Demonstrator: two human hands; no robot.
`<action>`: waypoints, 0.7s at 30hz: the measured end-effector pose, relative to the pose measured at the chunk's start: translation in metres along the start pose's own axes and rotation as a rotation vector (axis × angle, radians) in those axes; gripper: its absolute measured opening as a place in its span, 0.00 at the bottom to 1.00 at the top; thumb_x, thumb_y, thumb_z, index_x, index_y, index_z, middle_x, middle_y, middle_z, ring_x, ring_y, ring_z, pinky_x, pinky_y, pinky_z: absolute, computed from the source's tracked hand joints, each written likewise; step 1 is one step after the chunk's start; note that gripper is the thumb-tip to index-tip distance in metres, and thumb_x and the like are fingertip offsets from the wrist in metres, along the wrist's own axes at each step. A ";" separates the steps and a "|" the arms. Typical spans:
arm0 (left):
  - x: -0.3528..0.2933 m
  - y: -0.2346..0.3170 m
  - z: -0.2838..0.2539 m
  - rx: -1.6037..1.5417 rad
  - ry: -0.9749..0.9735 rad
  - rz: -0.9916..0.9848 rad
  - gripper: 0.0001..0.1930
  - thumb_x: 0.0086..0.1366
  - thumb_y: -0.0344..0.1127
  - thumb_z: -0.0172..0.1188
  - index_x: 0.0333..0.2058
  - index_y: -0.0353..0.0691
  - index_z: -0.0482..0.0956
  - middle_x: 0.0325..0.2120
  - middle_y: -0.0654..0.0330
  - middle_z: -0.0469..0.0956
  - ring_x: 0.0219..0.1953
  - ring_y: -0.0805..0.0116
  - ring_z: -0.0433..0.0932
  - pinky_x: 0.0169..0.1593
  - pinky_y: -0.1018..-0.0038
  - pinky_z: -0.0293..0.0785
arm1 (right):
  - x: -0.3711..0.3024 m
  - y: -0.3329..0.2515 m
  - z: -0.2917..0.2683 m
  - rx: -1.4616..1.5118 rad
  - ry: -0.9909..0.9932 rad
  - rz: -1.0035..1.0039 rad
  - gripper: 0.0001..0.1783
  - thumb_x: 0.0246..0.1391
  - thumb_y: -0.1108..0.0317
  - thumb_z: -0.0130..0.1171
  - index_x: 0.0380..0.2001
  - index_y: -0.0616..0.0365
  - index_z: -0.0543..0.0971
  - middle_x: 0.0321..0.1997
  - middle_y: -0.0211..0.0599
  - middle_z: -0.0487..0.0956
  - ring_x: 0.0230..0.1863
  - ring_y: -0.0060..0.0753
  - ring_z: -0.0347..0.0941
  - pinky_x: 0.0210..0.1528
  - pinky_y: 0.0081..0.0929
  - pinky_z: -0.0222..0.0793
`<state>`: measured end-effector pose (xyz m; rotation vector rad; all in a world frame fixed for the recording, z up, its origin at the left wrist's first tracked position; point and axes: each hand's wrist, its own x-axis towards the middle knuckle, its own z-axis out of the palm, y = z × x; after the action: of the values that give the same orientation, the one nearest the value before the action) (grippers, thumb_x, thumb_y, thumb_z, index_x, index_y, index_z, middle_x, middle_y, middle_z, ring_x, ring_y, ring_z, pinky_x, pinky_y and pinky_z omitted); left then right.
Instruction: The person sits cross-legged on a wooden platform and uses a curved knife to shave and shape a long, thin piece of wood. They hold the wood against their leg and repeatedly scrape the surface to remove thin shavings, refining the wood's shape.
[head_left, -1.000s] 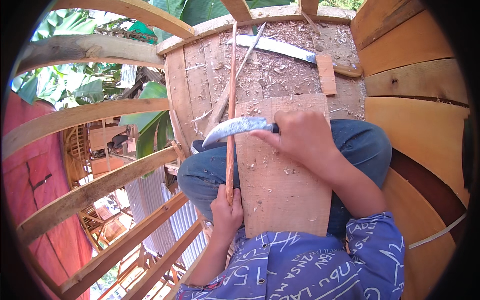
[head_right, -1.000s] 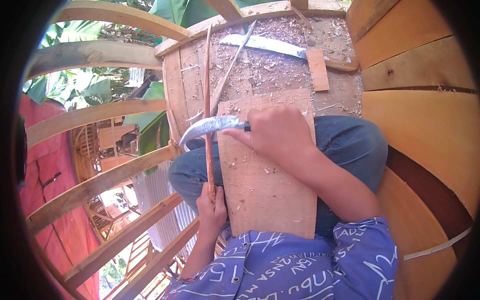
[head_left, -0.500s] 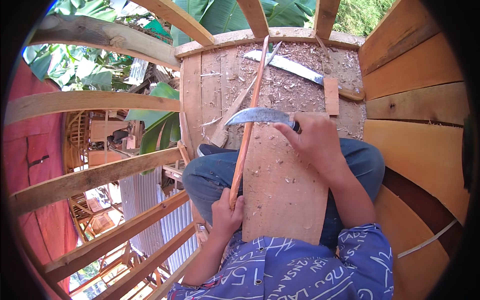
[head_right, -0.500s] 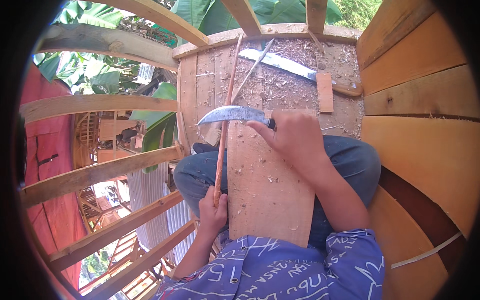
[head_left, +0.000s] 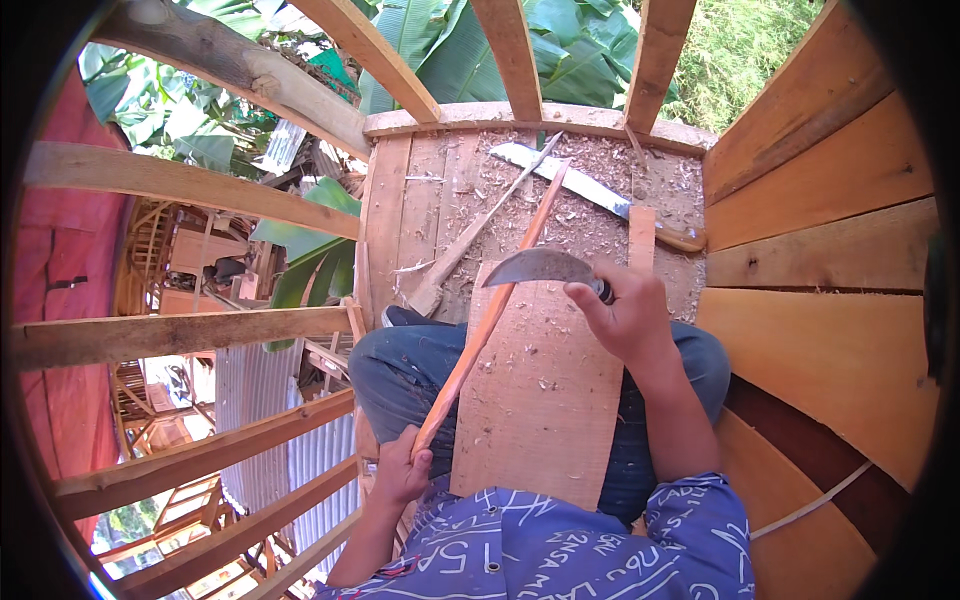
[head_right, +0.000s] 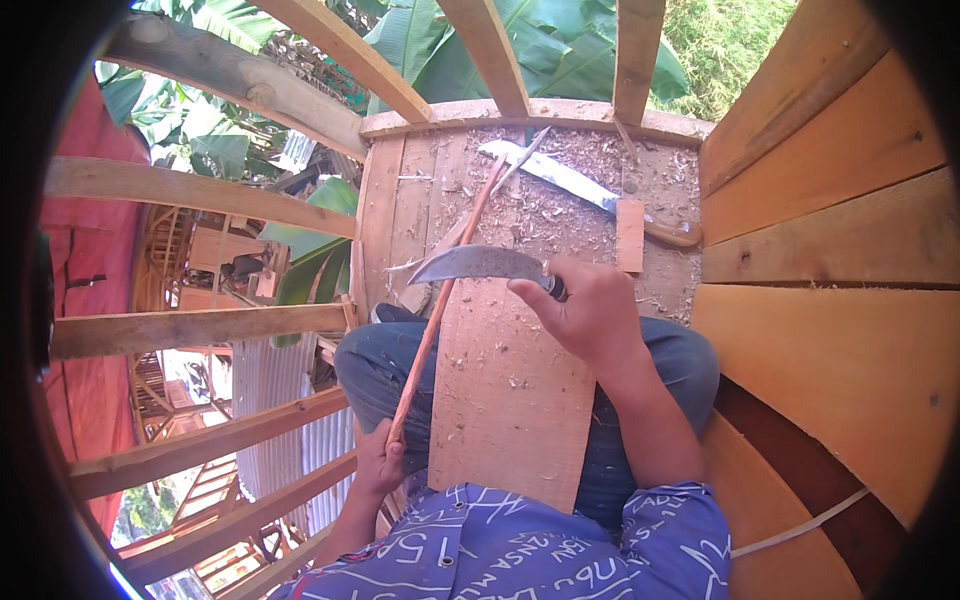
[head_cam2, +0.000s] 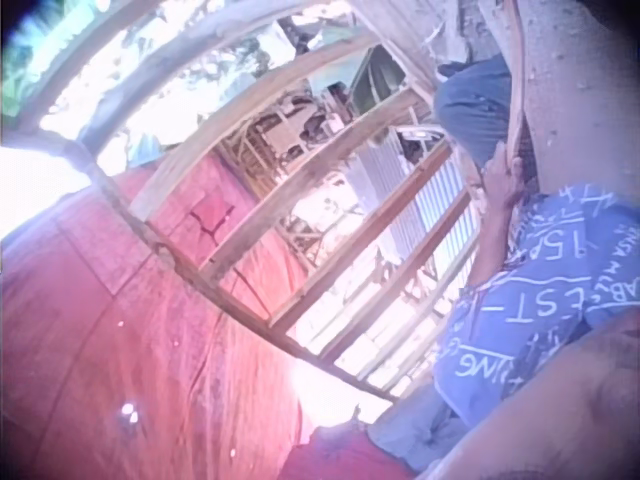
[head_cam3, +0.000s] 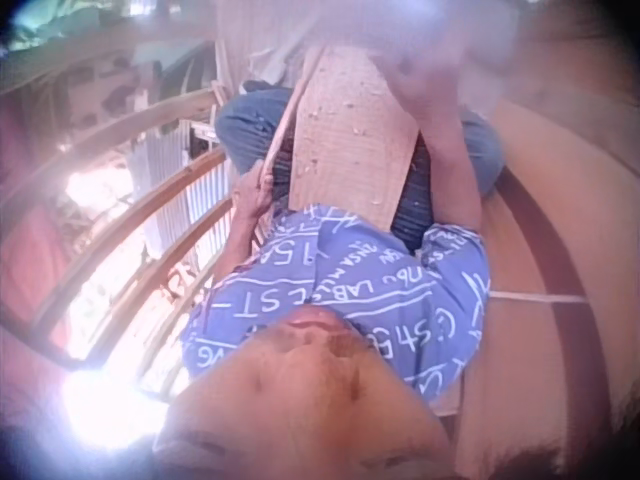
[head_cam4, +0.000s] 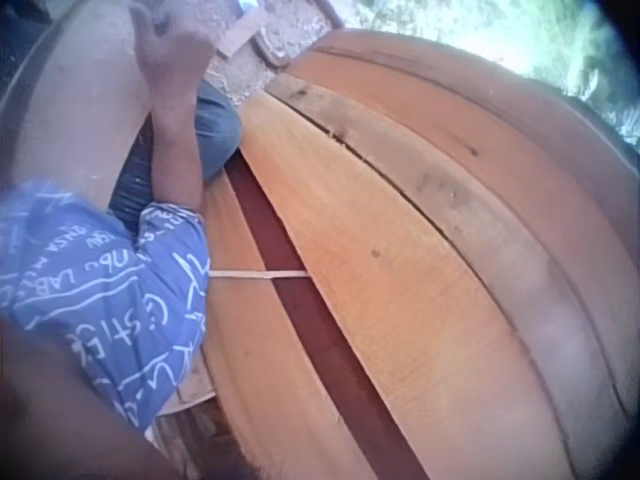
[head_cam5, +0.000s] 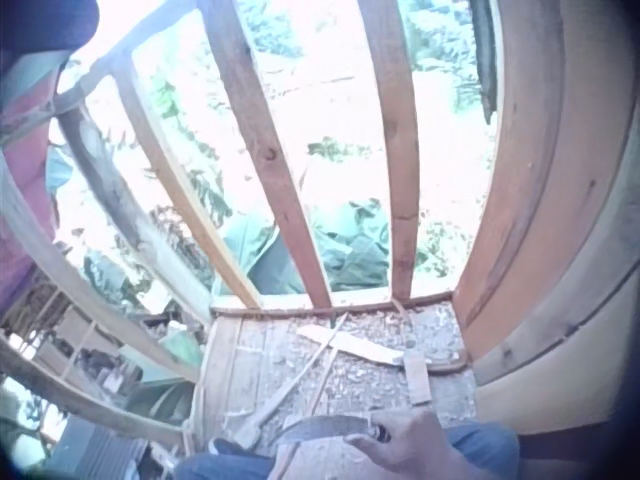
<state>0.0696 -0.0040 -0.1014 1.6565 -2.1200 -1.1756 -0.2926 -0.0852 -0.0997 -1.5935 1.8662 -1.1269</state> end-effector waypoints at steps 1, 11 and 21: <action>-0.007 -0.006 -0.007 -0.045 -0.052 -0.022 0.26 0.65 0.58 0.46 0.27 0.37 0.68 0.15 0.51 0.65 0.19 0.49 0.70 0.25 0.64 0.64 | -0.002 0.000 0.001 -0.071 -0.023 -0.067 0.30 0.48 0.41 0.60 0.16 0.60 0.74 0.12 0.44 0.71 0.16 0.45 0.72 0.20 0.37 0.64; -0.043 -0.060 0.006 -0.264 -0.170 -0.205 0.25 0.65 0.57 0.47 0.27 0.37 0.69 0.16 0.61 0.64 0.20 0.66 0.65 0.26 0.69 0.63 | -0.007 -0.010 0.029 -0.286 -0.263 -0.073 0.35 0.48 0.34 0.54 0.14 0.59 0.75 0.12 0.43 0.72 0.16 0.44 0.73 0.20 0.37 0.66; -0.040 -0.069 0.012 -0.088 -0.169 -0.028 0.19 0.64 0.49 0.48 0.27 0.35 0.70 0.14 0.54 0.65 0.18 0.58 0.70 0.25 0.66 0.64 | 0.039 0.026 0.000 -0.351 0.157 0.396 0.34 0.53 0.37 0.52 0.15 0.61 0.74 0.13 0.44 0.72 0.18 0.49 0.72 0.23 0.41 0.64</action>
<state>0.1261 0.0329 -0.1443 1.6058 -2.1124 -1.4424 -0.3170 -0.1221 -0.1137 -1.2395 2.4557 -0.8001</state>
